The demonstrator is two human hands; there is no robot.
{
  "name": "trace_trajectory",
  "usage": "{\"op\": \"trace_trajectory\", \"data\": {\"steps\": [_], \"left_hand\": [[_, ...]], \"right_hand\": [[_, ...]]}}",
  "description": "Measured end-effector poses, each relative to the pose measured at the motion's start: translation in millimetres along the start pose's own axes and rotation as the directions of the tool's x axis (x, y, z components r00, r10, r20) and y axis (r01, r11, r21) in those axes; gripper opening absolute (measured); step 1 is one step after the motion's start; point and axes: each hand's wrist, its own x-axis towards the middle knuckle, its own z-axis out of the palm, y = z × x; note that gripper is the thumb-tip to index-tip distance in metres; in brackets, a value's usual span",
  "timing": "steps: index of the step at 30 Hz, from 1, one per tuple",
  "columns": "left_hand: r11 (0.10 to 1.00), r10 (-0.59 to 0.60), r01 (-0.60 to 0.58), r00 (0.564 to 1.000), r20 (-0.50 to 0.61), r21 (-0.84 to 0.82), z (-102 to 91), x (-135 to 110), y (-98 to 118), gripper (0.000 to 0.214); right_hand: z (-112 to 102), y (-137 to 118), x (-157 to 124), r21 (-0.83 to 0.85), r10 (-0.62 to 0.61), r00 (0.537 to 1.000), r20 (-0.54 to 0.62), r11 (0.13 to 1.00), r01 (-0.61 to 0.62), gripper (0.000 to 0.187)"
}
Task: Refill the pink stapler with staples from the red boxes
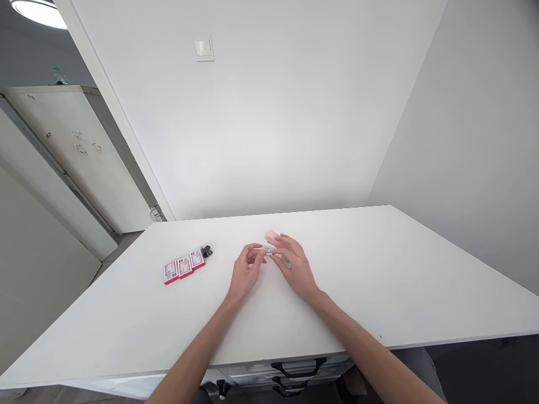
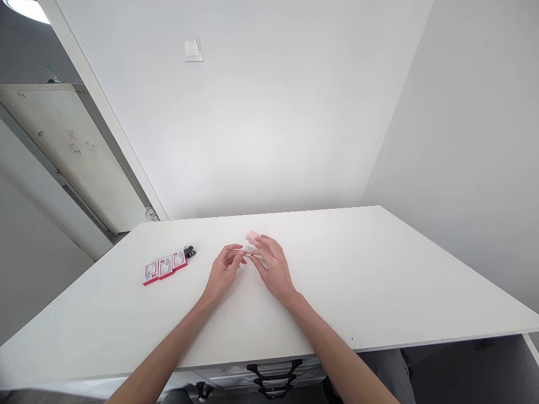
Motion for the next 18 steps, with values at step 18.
{"op": "trace_trajectory", "data": {"steps": [18], "left_hand": [[0.384, 0.413, 0.201, 0.835, -0.362, 0.901, -126.5, 7, -57, 0.051]], "right_hand": [[3, -25, -2, 0.304, 0.269, 0.951, 0.154, 0.903, -0.304, 0.018]]}}
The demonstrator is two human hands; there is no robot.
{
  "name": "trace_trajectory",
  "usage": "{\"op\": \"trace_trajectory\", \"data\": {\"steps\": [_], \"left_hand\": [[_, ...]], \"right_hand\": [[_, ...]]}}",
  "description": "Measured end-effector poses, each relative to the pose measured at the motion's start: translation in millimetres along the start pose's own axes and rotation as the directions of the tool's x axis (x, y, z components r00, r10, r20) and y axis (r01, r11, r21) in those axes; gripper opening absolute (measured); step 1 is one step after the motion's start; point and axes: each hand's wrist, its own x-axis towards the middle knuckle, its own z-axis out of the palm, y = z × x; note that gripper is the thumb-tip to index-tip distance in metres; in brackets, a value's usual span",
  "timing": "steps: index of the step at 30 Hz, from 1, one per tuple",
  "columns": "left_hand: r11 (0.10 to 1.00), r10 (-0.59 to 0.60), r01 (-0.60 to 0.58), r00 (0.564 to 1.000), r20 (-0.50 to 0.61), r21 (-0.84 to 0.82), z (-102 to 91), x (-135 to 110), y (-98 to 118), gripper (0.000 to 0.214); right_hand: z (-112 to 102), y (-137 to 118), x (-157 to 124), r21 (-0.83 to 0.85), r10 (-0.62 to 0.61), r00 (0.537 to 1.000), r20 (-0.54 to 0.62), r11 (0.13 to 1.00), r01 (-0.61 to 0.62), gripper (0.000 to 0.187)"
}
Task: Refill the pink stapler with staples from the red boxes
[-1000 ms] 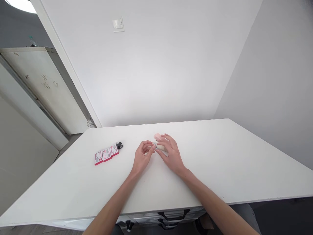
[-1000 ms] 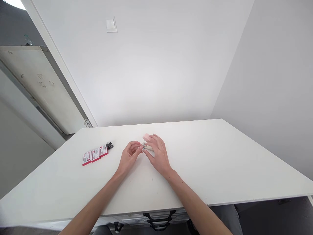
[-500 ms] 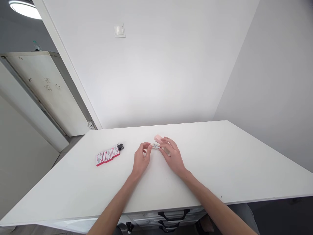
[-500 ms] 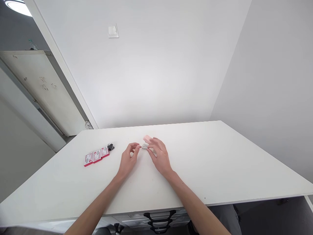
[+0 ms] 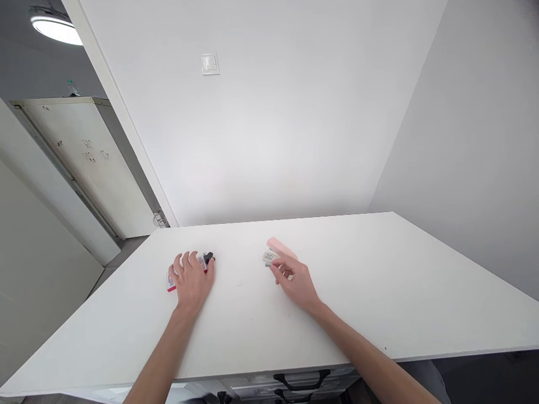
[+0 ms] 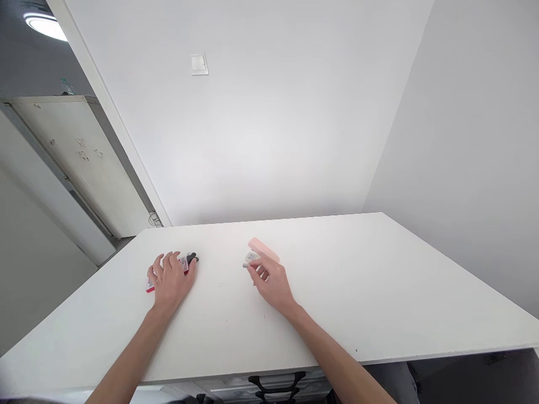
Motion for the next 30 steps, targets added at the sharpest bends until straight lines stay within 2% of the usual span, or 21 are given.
{"op": "trace_trajectory", "data": {"steps": [3, 5, 12, 17, 19, 21, 23, 25, 27, 30], "left_hand": [[0.999, -0.024, 0.023, 0.999, 0.043, 0.042, 3.1, -6, 0, 0.050], [0.998, -0.028, 0.025, 0.998, 0.059, 0.063, 2.0, -8, 1, 0.047], [0.999, -0.010, 0.007, 0.995, 0.095, 0.031, -10.4, -5, 7, 0.042], [0.998, -0.061, 0.063, 0.992, 0.115, -0.011, -14.7, -1, 11, 0.043], [0.995, -0.078, 0.083, 0.993, 0.085, -0.057, -15.7, 1, 12, 0.044], [0.988, -0.073, 0.076, 0.997, 0.028, -0.134, -16.9, 3, 14, 0.046], [0.973, -0.051, 0.045, 0.998, -0.022, -0.228, -18.5, 3, 17, 0.046], [0.942, -0.034, 0.022, 0.999, -0.031, -0.336, -20.0, 2, 22, 0.047], [0.879, -0.050, 0.056, 0.998, 0.025, -0.474, -21.3, 0, 30, 0.047], [0.710, -0.120, 0.217, 0.975, 0.188, -0.670, -22.2, -3, 42, 0.047]], "right_hand": [[6, 7, -4, -0.112, -0.071, 0.987, 0.142, 0.990, 0.087, 0.017], [7, 10, -5, -0.174, -0.092, 0.977, 0.194, 0.977, 0.126, 0.016], [6, 11, -4, -0.210, -0.043, 0.975, 0.218, 0.974, 0.090, 0.015], [8, 9, -3, -0.156, -0.002, 0.980, 0.200, 0.987, 0.034, 0.018], [8, 7, -2, -0.117, 0.011, 0.986, 0.166, 0.993, 0.009, 0.020], [6, 5, 0, -0.093, 0.002, 0.997, 0.081, 0.996, 0.005, 0.020], [3, 3, 1, -0.117, -0.042, 0.997, -0.070, 0.993, 0.034, 0.021], [0, 4, 2, -0.184, -0.090, 0.972, -0.217, 0.982, 0.050, 0.021], [-4, 8, 3, -0.232, -0.082, 0.958, -0.275, 0.973, 0.016, 0.021], [-7, 17, 5, -0.191, 0.037, 0.979, -0.200, 0.979, -0.076, 0.023]]}}
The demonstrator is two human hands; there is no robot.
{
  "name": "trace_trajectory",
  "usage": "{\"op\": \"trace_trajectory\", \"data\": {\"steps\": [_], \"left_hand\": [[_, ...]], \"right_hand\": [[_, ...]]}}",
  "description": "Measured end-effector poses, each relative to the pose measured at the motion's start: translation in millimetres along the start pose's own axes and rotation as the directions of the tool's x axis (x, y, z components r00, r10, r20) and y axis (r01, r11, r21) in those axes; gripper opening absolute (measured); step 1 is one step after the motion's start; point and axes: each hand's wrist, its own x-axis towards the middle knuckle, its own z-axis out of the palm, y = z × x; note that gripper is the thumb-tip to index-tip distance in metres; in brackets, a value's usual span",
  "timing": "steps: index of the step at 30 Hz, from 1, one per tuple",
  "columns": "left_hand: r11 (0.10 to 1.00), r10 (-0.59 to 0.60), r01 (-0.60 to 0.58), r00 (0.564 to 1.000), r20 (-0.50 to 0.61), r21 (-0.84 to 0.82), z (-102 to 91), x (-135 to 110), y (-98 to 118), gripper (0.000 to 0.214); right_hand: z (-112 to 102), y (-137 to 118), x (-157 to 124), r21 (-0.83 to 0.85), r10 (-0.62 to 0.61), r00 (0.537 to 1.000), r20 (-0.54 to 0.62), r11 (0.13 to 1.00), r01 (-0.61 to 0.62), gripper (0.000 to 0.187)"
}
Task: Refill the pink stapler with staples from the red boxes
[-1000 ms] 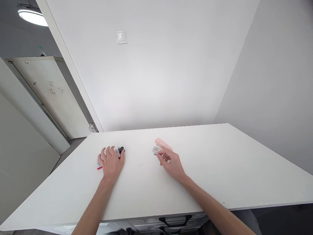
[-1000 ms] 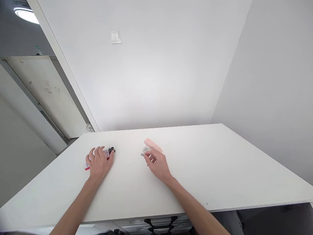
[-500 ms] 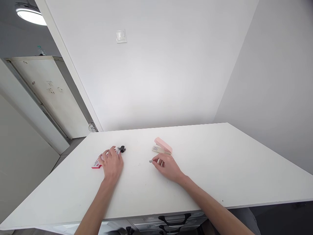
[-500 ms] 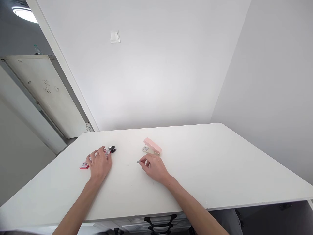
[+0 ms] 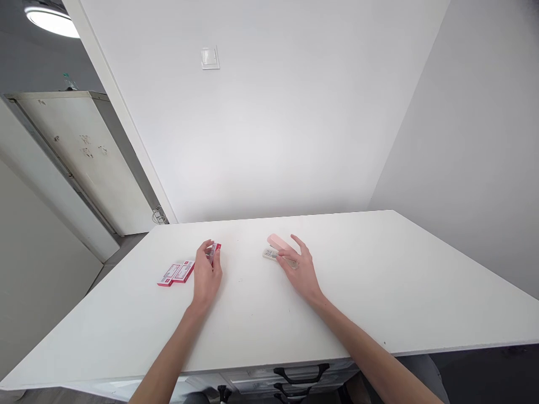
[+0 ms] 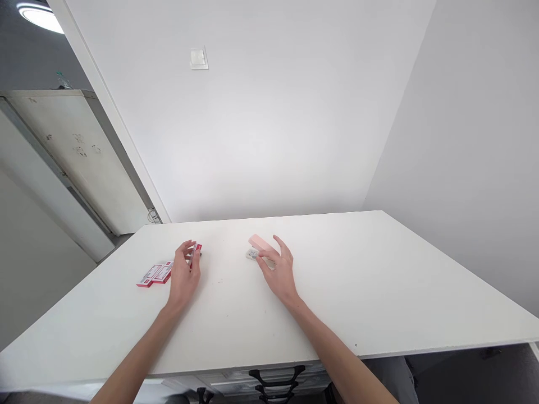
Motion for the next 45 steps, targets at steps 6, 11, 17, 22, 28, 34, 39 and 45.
{"op": "trace_trajectory", "data": {"steps": [6, 11, 17, 22, 28, 34, 39, 45], "left_hand": [[0.827, -0.250, 0.333, 0.939, 0.236, -0.452, 9.6, 1, 3, 0.040], [0.532, -0.335, 0.471, 0.880, 0.337, -0.703, 7.7, 5, 0, 0.037], [0.386, -0.335, 0.446, 0.883, 0.328, -0.807, -0.1, 8, -2, 0.024], [0.257, -0.372, 0.364, 0.892, 0.256, -0.895, -10.9, 14, -4, 0.017], [0.201, -0.403, 0.319, 0.889, 0.219, -0.926, -11.4, 18, -6, 0.018], [0.321, -0.318, 0.368, 0.910, 0.266, -0.873, -1.4, 17, -7, 0.019], [0.375, -0.177, 0.490, 0.871, 0.458, -0.787, -2.1, 10, 6, 0.029], [0.298, -0.222, 0.541, 0.841, 0.494, -0.787, 1.0, 9, 6, 0.037]], "right_hand": [[24, 8, 11, 0.051, 0.109, 0.987, 0.121, 0.992, -0.116, 0.024], [76, 2, 28, 0.057, 0.086, 0.992, 0.092, 0.994, -0.092, 0.018], [139, -11, 46, 0.102, 0.076, 0.971, 0.226, 0.990, -0.102, 0.013], [146, -13, 53, 0.258, -0.001, 0.927, 0.375, 0.961, -0.103, 0.018], [107, -9, 46, 0.415, 0.101, 0.918, 0.384, 0.869, -0.269, 0.025], [89, -12, 40, 0.469, 0.117, 0.902, 0.416, 0.822, -0.323, 0.028], [85, -15, 41, 0.596, 0.175, 0.890, 0.420, 0.687, -0.416, 0.040], [73, -18, 37, 0.647, 0.188, 0.834, 0.518, 0.552, -0.526, 0.039]]}}
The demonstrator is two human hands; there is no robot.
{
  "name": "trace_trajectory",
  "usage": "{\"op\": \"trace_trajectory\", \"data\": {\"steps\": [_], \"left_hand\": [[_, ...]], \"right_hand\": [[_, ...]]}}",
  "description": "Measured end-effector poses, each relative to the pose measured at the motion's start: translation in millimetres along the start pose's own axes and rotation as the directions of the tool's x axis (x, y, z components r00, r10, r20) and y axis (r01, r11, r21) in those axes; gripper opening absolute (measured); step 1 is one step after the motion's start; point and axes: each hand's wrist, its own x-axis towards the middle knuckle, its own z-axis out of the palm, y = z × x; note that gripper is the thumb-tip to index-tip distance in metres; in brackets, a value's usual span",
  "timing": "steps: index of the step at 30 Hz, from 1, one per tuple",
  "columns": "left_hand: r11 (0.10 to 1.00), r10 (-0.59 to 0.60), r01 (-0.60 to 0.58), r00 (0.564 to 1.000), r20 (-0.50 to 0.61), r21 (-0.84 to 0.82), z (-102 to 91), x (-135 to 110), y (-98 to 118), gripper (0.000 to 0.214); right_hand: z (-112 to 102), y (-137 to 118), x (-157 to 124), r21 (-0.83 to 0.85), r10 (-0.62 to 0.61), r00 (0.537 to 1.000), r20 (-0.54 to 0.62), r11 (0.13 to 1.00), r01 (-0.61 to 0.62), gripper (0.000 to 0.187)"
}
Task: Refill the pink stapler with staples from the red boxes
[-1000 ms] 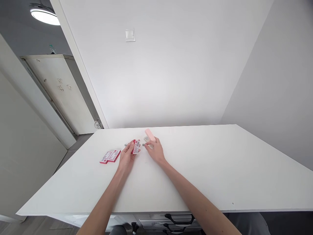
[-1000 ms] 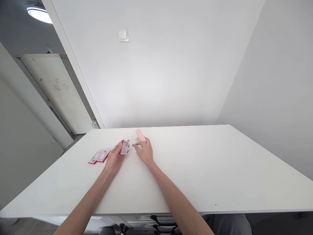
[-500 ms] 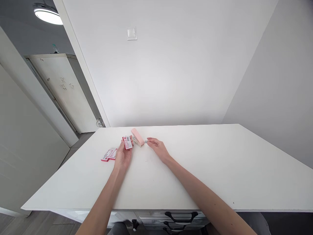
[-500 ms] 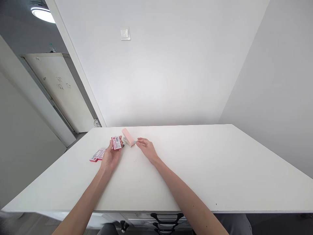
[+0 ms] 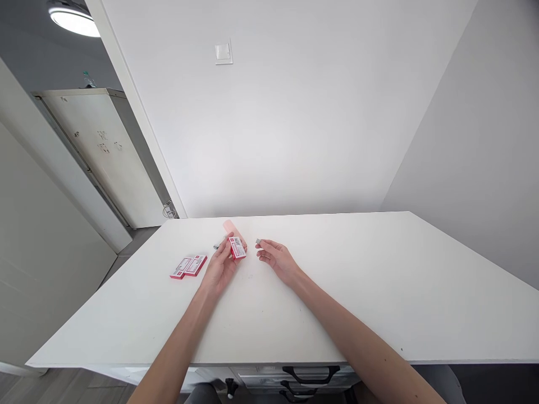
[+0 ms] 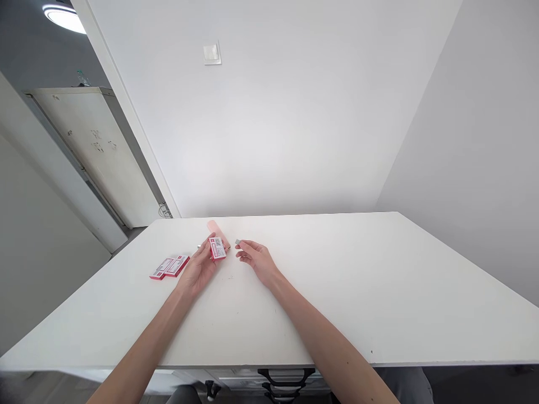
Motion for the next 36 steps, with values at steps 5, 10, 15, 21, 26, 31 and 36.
{"op": "trace_trajectory", "data": {"steps": [5, 10, 15, 21, 26, 31, 36], "left_hand": [[1.000, 0.008, -0.009, 0.997, -0.082, -0.017, -0.8, 2, 0, 0.025], [0.999, 0.029, -0.031, 0.993, -0.113, -0.015, 1.1, -1, 1, 0.022], [0.997, 0.051, -0.058, 0.989, -0.136, -0.051, -1.3, -1, -2, 0.017], [0.998, 0.064, -0.065, 0.989, -0.134, -0.008, 0.3, -1, -2, 0.018], [0.996, 0.083, -0.081, 0.991, -0.105, 0.024, 6.1, -5, 2, 0.020], [0.995, 0.065, -0.057, 0.994, -0.087, 0.087, 7.9, -9, 2, 0.035], [0.977, 0.051, -0.005, 0.977, -0.209, 0.214, 4.4, -9, 1, 0.058]], "right_hand": [[3, -3, -4, 0.030, 0.040, 0.999, 0.033, 0.999, -0.041, 0.037], [2, -2, -5, 0.076, 0.040, 0.999, 0.035, 0.996, -0.042, 0.033], [2, -1, -5, 0.070, 0.045, 0.997, 0.058, 0.996, -0.049, 0.033], [4, -2, -7, 0.053, 0.053, 0.995, 0.089, 0.997, -0.058, 0.032], [5, -2, -7, 0.053, 0.046, 0.996, 0.081, 0.997, -0.050, 0.031], [7, -2, -7, 0.058, 0.044, 0.994, 0.097, 0.997, -0.050, 0.031], [8, -2, -7, 0.034, 0.037, 0.995, 0.089, 0.999, -0.040, 0.032]]}}
